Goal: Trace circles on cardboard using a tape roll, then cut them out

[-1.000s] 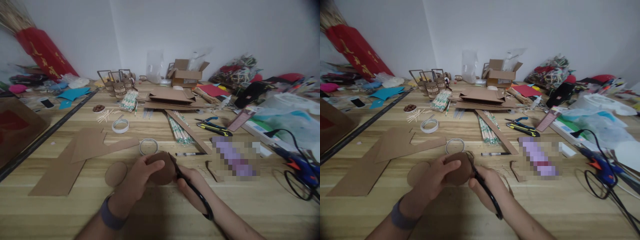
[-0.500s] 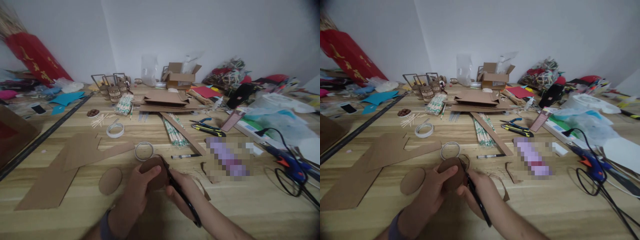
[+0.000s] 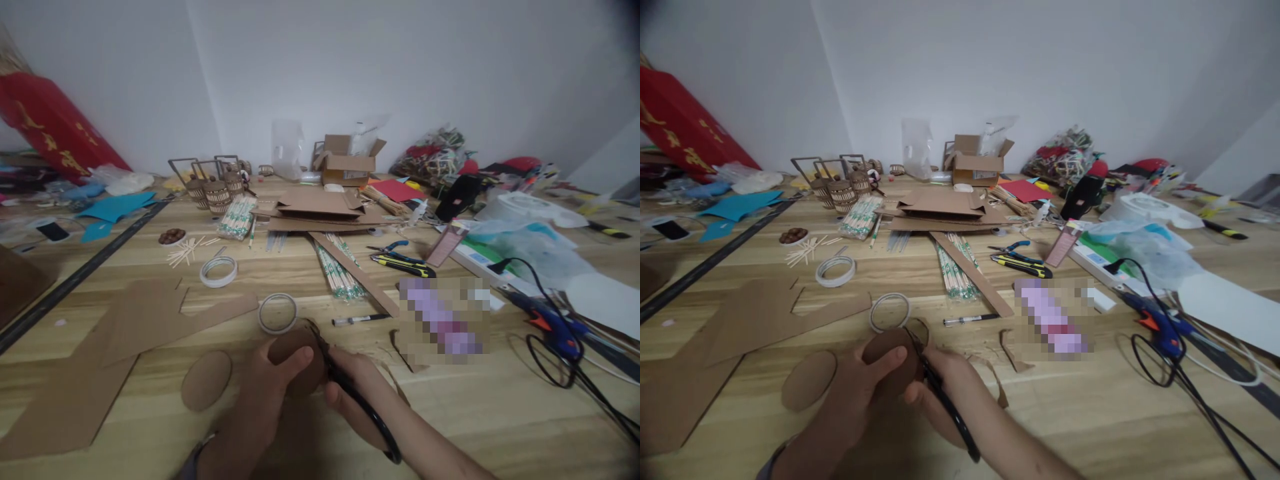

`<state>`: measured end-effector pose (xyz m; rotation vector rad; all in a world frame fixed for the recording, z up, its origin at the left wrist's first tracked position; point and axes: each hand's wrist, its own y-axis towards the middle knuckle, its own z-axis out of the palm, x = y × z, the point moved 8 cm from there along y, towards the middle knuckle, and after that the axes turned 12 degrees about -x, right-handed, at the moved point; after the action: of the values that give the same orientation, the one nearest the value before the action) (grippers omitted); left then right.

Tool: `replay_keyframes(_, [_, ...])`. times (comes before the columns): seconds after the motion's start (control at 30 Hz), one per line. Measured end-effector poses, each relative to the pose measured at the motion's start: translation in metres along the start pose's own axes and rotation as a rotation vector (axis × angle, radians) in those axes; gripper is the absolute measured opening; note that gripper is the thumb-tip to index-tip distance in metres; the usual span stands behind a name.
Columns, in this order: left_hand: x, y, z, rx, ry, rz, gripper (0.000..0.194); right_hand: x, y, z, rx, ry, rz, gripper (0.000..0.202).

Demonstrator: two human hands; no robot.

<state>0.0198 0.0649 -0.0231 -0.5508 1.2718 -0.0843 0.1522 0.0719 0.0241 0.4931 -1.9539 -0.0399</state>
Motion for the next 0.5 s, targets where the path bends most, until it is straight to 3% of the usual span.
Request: replay_keyframes(0.5, [-0.0023,0.0037,-0.0022,-0.012,0.046,-0.005,0.045,-0.0078,-0.0046,0.0042,0.015,0.056,-0.012,0.072])
